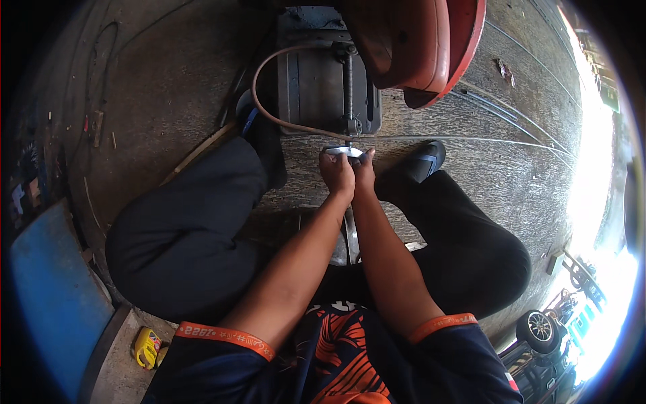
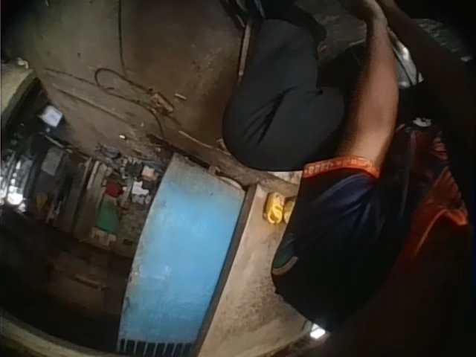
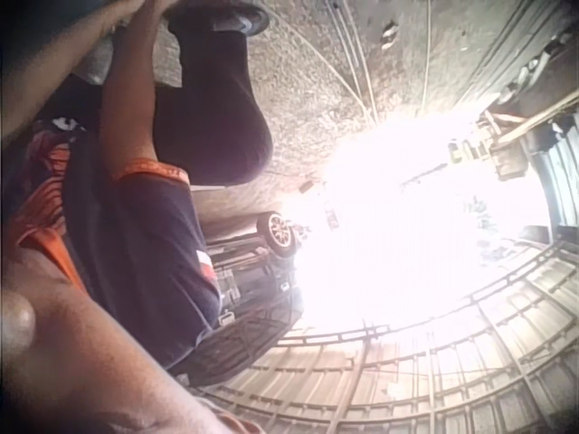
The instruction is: Cutting a metal rod using a power chop saw.
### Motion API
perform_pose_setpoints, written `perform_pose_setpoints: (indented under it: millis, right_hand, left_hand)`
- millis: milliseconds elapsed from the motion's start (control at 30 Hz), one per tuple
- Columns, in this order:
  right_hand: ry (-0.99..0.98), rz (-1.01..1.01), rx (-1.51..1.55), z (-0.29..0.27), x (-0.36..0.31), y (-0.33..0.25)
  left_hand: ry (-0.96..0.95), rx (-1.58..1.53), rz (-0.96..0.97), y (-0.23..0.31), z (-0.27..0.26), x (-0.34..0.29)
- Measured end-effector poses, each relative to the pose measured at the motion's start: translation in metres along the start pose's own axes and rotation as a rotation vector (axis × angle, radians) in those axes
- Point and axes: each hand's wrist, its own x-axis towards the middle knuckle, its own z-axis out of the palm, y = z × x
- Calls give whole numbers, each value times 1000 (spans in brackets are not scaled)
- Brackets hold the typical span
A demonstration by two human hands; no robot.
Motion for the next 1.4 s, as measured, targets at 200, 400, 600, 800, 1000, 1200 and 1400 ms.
perform_pose_setpoints:
  millis: [200, 400, 600, 800, 1000, 1200, 1400]
  right_hand:
    - [-300, 203, 90, -8, 45, -3]
    - [245, -421, -336, 44, -32, 14]
    - [163, -612, -950, 48, -59, -22]
    - [-21, -345, -925, 51, -63, -48]
    - [-477, 216, -404, 18, -37, -78]
    - [-163, 65, -420, 1, -25, -68]
    - [-392, 226, -493, 30, -47, -77]
  left_hand:
    - [-160, 117, 332, -9, -13, -7]
    - [-216, -391, -676, -54, -24, 70]
    - [-1119, -883, -1017, -61, -6, 76]
    - [-1011, -939, -690, -93, 5, 75]
    - [-342, -988, -982, -45, 10, 43]
    - [-338, -1122, -1120, -17, 8, 36]
    - [126, -1032, -852, -69, 16, 82]
